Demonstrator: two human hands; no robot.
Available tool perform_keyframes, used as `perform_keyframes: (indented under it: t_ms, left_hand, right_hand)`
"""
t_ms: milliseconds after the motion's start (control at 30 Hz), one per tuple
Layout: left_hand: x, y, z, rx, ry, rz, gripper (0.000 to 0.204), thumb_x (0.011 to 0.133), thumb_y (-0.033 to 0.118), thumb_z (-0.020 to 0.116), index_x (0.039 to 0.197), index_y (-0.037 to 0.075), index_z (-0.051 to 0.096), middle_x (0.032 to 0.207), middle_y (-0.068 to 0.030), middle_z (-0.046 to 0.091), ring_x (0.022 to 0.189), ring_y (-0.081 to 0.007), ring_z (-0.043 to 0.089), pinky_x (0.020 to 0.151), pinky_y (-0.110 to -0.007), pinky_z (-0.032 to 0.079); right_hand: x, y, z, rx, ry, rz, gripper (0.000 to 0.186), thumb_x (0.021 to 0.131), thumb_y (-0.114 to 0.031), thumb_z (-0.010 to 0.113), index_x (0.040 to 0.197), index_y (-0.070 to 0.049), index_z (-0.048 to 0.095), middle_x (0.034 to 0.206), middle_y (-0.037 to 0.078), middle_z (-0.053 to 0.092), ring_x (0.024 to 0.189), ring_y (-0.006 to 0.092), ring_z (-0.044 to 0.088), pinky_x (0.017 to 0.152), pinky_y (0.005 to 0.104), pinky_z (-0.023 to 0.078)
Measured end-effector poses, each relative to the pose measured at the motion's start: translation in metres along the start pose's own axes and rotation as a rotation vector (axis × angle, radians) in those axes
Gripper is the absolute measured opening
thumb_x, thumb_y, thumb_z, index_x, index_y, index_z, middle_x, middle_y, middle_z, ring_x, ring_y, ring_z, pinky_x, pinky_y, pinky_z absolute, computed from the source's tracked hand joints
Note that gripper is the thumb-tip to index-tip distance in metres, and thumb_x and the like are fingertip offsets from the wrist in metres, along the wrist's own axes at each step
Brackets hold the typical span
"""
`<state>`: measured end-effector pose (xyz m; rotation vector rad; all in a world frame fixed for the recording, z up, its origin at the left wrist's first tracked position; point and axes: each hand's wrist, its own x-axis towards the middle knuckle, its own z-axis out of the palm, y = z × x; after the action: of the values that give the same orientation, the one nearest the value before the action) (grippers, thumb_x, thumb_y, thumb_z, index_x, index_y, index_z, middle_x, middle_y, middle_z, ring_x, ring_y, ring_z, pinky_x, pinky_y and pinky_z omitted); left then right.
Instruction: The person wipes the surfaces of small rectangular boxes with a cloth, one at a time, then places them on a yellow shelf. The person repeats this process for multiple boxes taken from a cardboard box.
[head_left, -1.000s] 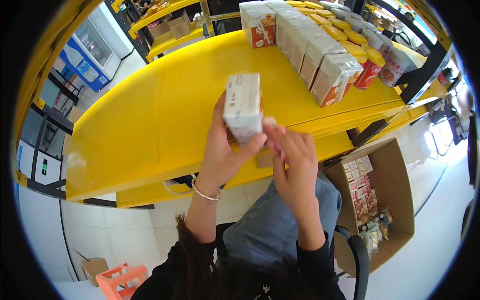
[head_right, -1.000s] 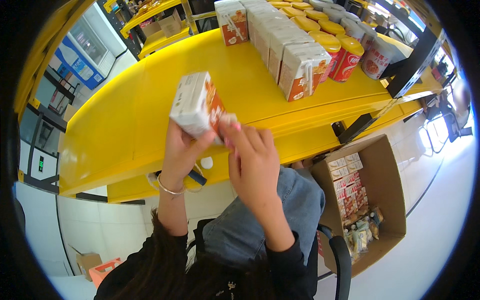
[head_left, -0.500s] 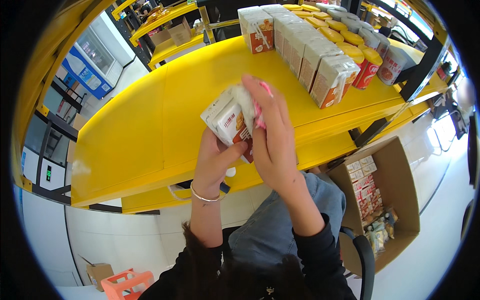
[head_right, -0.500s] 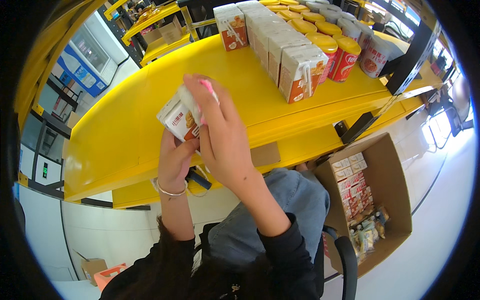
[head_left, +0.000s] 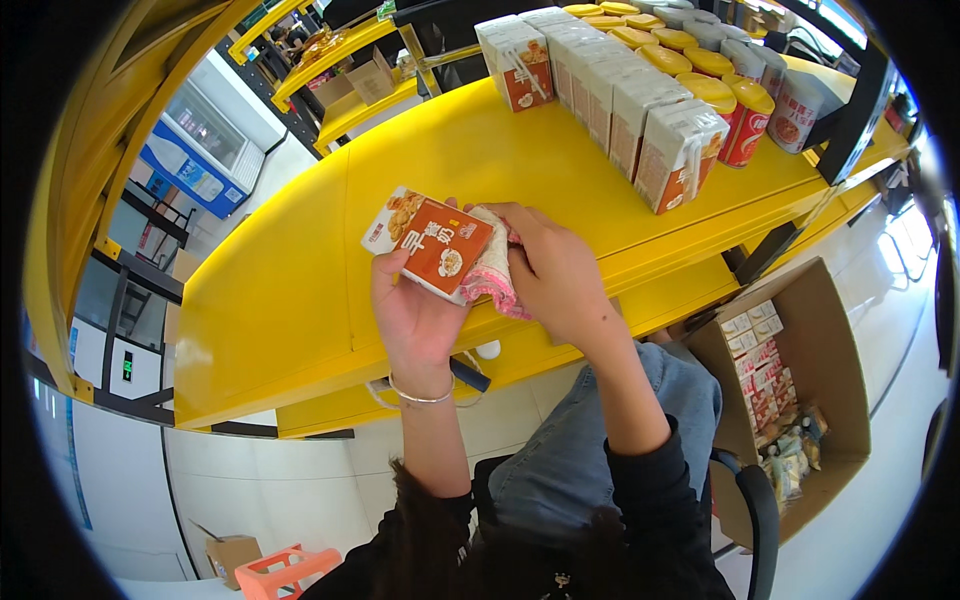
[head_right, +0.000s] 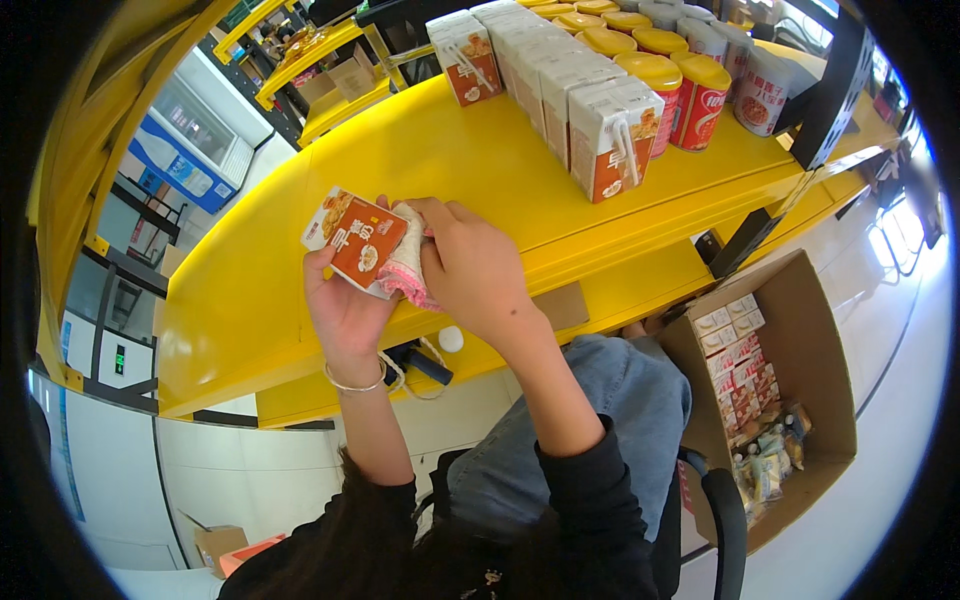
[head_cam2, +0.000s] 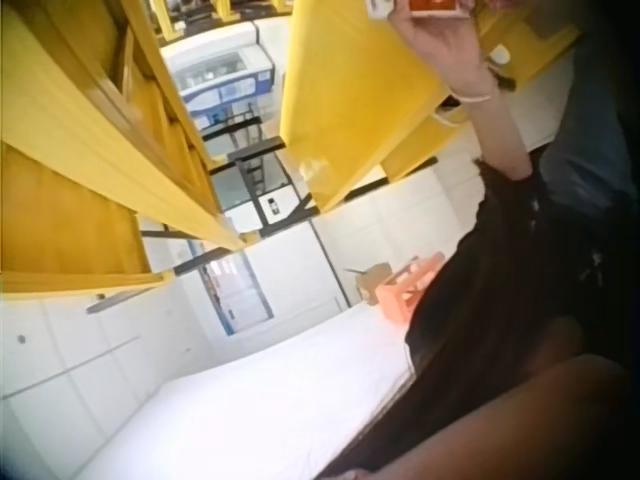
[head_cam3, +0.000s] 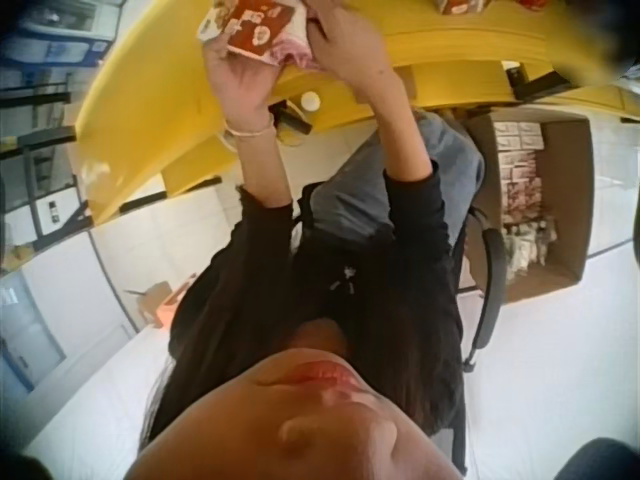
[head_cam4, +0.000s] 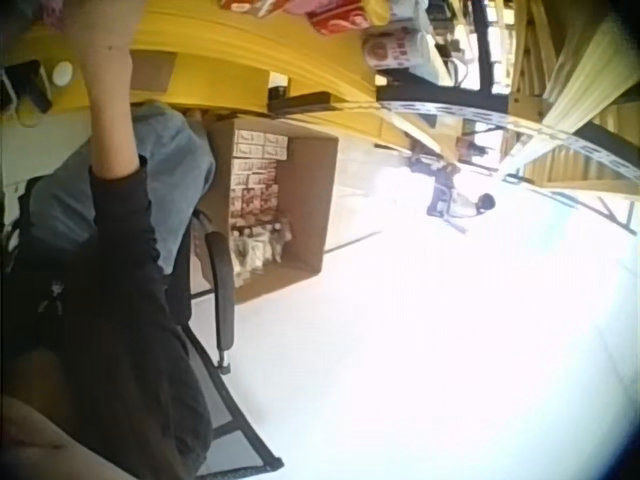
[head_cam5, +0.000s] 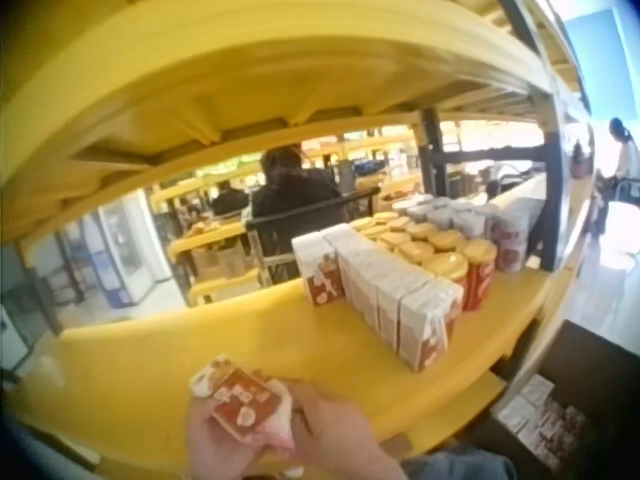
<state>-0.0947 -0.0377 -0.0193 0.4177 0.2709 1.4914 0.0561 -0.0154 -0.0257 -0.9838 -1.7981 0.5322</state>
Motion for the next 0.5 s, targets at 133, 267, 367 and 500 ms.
perform_keyframes:
  t_ms: [133,267,367,500]
  left_hand:
    - [-0.005,-0.004,0.002,0.056,0.058,0.139,0.057,0.078,0.017,0.056,0.130,0.005,0.038,0.127,-0.0133,0.049,0.120,-0.0295,0.046,0.103,-0.047,0.037]
    - [-0.005,-0.009,0.002,0.148,0.132,0.313,0.050,0.081,0.016,0.057,0.127,0.005,0.041,0.122,-0.0110,0.053,0.114,-0.0252,0.050,0.099,-0.042,0.041]
    - [-0.007,-0.015,0.004,0.191,0.180,0.372,0.046,0.084,0.015,0.056,0.126,0.005,0.041,0.120,-0.0100,0.054,0.110,-0.0232,0.052,0.095,-0.041,0.042]
    - [-0.011,-0.019,0.007,0.308,0.194,0.387,0.044,0.086,0.018,0.056,0.126,0.005,0.041,0.118,-0.0109,0.054,0.108,-0.0242,0.052,0.095,-0.041,0.042]
  right_hand:
    - [-0.002,-0.008,-0.004,-0.052,-0.049,-0.027,0.038,0.077,-0.009,0.055,0.115,-0.004,0.054,0.091,0.015,0.060,0.086,0.0308,0.058,0.074,0.0402,0.048]
    - [-0.006,-0.004,0.002,-0.211,0.002,-0.143,0.040,0.075,-0.011,0.059,0.114,-0.003,0.055,0.094,0.013,0.061,0.091,0.0286,0.057,0.075,0.0380,0.048]
    - [-0.007,0.000,0.001,-0.162,-0.007,-0.180,0.037,0.074,-0.012,0.061,0.110,-0.004,0.059,0.095,0.012,0.061,0.089,0.0286,0.058,0.075,0.0378,0.048]
    - [-0.006,0.000,-0.005,-0.063,-0.084,-0.148,0.030,0.074,-0.012,0.061,0.103,-0.007,0.063,0.089,0.011,0.063,0.084,0.0286,0.059,0.074,0.0372,0.048]
